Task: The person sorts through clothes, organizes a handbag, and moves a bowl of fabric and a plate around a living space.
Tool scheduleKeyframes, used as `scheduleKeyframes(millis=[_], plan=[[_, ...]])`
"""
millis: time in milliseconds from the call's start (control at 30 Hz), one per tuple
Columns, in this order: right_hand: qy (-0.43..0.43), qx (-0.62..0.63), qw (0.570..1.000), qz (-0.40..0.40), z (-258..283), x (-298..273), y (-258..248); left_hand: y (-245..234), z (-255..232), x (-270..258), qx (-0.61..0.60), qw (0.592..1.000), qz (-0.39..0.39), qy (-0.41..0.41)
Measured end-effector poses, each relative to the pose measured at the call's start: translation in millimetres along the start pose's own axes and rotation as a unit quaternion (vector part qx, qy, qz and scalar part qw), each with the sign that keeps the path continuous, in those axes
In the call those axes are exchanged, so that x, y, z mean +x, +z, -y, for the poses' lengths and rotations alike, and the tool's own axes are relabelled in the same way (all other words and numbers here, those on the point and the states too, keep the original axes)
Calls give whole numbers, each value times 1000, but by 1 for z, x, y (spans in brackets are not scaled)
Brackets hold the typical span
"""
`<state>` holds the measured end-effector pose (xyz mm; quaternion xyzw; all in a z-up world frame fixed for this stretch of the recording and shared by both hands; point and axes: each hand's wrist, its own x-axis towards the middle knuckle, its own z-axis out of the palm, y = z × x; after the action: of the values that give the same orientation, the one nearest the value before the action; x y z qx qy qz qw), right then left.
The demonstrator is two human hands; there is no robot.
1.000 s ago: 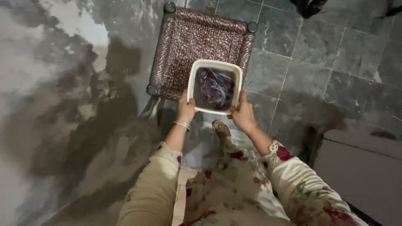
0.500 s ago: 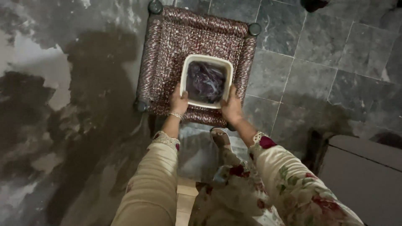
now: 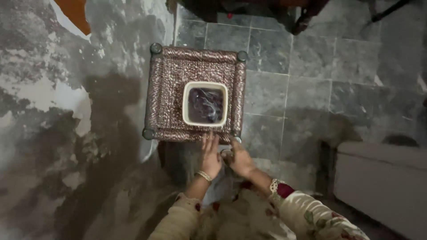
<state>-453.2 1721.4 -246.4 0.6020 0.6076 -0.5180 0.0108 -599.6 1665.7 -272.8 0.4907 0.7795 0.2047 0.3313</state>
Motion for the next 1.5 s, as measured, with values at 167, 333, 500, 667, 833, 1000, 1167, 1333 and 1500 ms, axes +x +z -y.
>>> scheduleKeyframes(millis=[167, 333, 500, 667, 833, 1000, 1167, 1333, 1500], plan=[[-214, -116, 969, -48, -70, -44, 34, 21, -3, -57, 86, 978, 85, 172], [-242, -93, 962, -92, -58, -118, 35, 29, -11, -102, 176, 958, 88, 209], [-179, -67, 975, -111, -57, -193, 32, 12, -33, -162, 199, 947, 86, 235], [-275, -40, 934, -225, -83, -271, 45, 4, -53, -232, 179, 931, 54, 315], [-156, -17, 965, -209, -58, -357, 34, -7, -75, -284, 171, 913, 80, 362], [-229, -2, 933, -277, -106, -375, 58, -14, -86, -328, 207, 883, 132, 400], [-220, -17, 944, -245, -128, -418, 52, 8, -84, -355, 147, 896, 182, 376], [-210, -48, 935, -280, -186, -448, 51, 40, -116, -390, 151, 879, 236, 386], [-150, -47, 935, -317, -222, -503, 38, 78, -146, -431, 146, 844, 255, 449]])
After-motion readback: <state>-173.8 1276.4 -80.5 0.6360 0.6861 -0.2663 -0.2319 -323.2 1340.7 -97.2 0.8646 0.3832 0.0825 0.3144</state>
